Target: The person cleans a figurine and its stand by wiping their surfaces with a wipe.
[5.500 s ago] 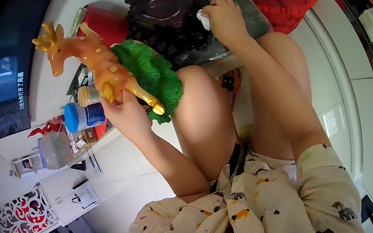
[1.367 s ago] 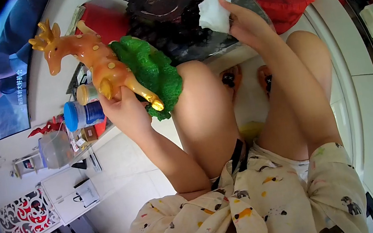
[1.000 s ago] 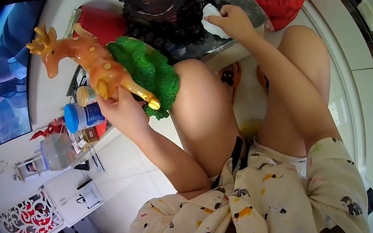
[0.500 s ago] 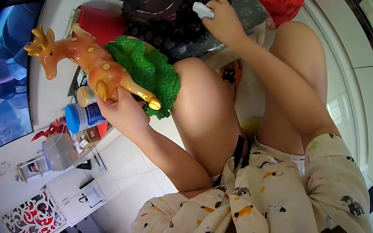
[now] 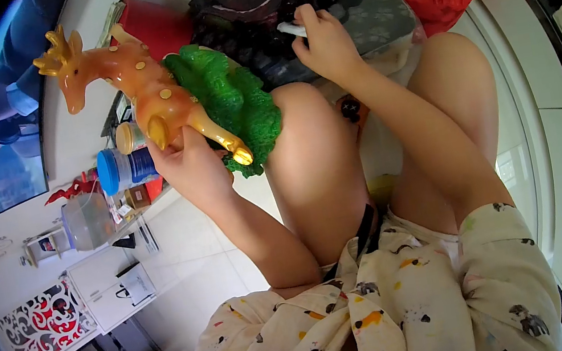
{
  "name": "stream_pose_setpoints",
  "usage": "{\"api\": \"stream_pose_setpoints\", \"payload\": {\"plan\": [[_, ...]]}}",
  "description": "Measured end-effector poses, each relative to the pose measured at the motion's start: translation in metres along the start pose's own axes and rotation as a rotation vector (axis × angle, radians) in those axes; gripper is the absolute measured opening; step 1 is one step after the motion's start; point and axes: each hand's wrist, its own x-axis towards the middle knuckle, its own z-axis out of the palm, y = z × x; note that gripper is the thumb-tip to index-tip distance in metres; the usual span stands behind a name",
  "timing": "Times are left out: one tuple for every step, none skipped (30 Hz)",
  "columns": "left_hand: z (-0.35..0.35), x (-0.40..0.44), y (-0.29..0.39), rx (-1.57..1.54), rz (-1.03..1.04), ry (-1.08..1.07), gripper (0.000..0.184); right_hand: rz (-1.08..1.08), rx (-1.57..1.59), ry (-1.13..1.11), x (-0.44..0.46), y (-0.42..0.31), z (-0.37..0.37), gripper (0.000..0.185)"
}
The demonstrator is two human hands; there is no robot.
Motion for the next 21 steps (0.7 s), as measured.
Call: {"api": "stream_pose_setpoints", "payload": {"plan": [[0.0, 0.0, 0.0, 0.005, -0.005, 0.002, 0.048, -0.015, -0.002, -0.009, -0.002, 0.0, -0.001, 0.035], [-0.002, 0.001, -0.001, 0.012, -0.011, 0.004, 0.048, 0.046, 0.04, -0.002, -0.004, 0.0, 0.002, 0.032], [-0.003, 0.001, -0.001, 0.022, -0.015, 0.002, 0.048, 0.108, 0.079, 0.004, -0.005, 0.0, 0.003, 0.029], [-0.003, 0.001, -0.001, 0.031, -0.019, 0.0, 0.048, 0.171, 0.118, 0.011, -0.006, 0.001, 0.003, 0.027], [-0.003, 0.002, 0.0, 0.043, -0.021, -0.006, 0.048, 0.258, 0.172, 0.047, -0.007, 0.002, 0.003, 0.025], [-0.003, 0.002, 0.0, 0.045, -0.02, -0.008, 0.047, 0.343, 0.225, 0.086, -0.005, -0.005, -0.001, 0.024], [-0.003, 0.003, -0.001, 0.047, -0.02, -0.009, 0.047, 0.428, 0.279, 0.125, -0.002, -0.012, -0.005, 0.022], [-0.003, 0.003, -0.001, 0.041, -0.02, -0.004, 0.047, 0.531, 0.284, 0.12, 0.001, -0.018, -0.008, 0.018], [-0.003, 0.002, -0.002, 0.036, -0.018, -0.002, 0.047, 0.384, 0.242, 0.15, -0.001, -0.012, -0.004, 0.017], [-0.003, 0.002, -0.002, 0.031, -0.016, 0.0, 0.046, 0.236, 0.199, 0.179, -0.004, -0.005, 0.002, 0.016], [-0.002, 0.002, -0.002, 0.025, -0.014, -0.002, 0.046, 0.088, 0.155, 0.207, -0.006, 0.003, 0.008, 0.015], [-0.002, 0.002, -0.002, 0.018, -0.016, -0.005, 0.046, 0.036, 0.108, 0.177, -0.006, 0.005, 0.008, 0.014], [-0.001, 0.001, -0.001, 0.01, -0.017, -0.009, 0.046, -0.016, 0.061, 0.146, -0.007, 0.006, 0.009, 0.014], [-0.001, 0.001, 0.001, 0.002, -0.025, -0.013, 0.045, -0.067, 0.014, 0.114, -0.007, 0.007, 0.01, 0.013], [-0.001, 0.001, 0.002, 0.005, -0.031, -0.013, 0.045, -0.044, 0.016, 0.073, -0.006, 0.003, 0.007, 0.014], [-0.001, 0.0, 0.003, 0.008, -0.038, -0.013, 0.045, -0.021, 0.018, 0.032, -0.006, 0.0, 0.002, 0.016], [-0.001, 0.0, 0.003, 0.021, -0.042, -0.009, 0.045, 0.002, 0.02, -0.008, -0.006, -0.005, -0.001, 0.017], [-0.001, 0.0, 0.003, 0.024, -0.041, -0.008, 0.046, 0.014, 0.03, -0.02, -0.007, -0.008, -0.002, 0.019], [-0.001, 0.0, 0.003, 0.027, -0.04, -0.006, 0.046, 0.026, 0.038, -0.032, -0.007, -0.011, -0.003, 0.02], [-0.001, 0.0, 0.003, 0.021, -0.035, -0.006, 0.046, 0.039, 0.045, -0.044, -0.008, -0.011, -0.003, 0.022], [-0.001, 0.0, 0.002, 0.022, -0.03, -0.006, 0.047, 0.033, 0.032, -0.056, -0.009, -0.01, -0.003, 0.023]]}}
